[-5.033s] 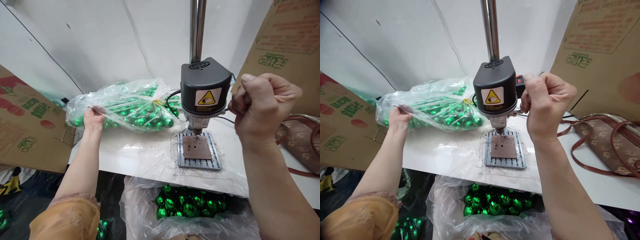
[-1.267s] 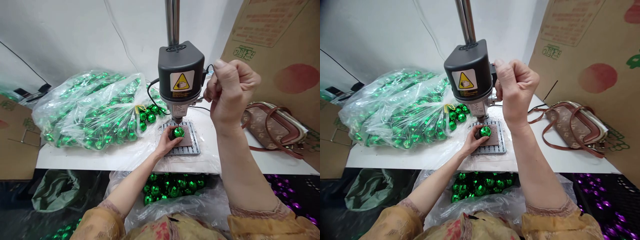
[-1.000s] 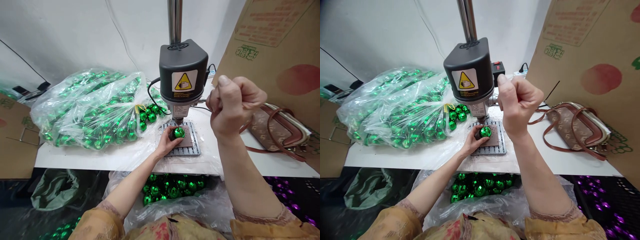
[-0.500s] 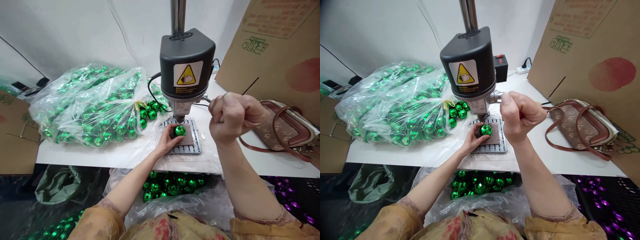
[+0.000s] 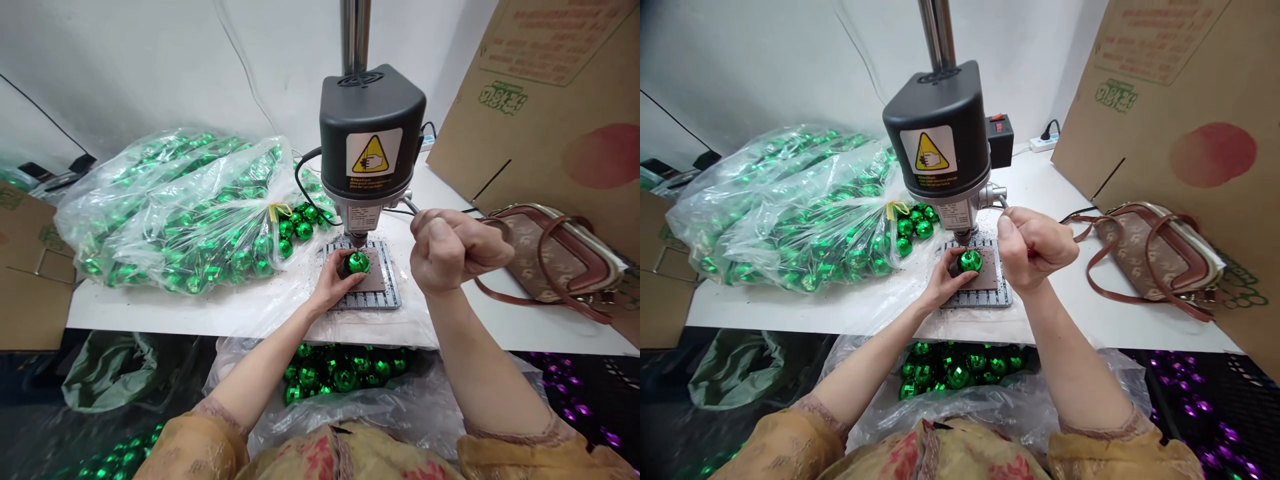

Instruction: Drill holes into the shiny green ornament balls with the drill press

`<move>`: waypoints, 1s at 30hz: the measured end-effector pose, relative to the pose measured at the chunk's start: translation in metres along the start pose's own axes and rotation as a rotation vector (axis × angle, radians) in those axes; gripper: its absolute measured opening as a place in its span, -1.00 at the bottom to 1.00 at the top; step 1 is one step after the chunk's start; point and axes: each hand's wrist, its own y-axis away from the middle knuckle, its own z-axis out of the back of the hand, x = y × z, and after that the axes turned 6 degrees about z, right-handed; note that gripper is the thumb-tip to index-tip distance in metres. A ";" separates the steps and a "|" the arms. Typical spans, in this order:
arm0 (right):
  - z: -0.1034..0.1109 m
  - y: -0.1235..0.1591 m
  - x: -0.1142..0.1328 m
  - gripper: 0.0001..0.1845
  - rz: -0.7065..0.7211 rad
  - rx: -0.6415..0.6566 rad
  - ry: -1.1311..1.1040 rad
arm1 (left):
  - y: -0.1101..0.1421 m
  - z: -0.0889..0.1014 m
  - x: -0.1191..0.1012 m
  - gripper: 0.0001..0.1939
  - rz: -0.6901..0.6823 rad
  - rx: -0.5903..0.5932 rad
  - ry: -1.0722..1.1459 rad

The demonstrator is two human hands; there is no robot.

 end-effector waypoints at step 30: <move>-0.036 -0.078 -0.008 -0.52 -0.588 -0.185 0.027 | 0.049 0.019 -0.014 -0.46 -0.137 -0.196 -0.066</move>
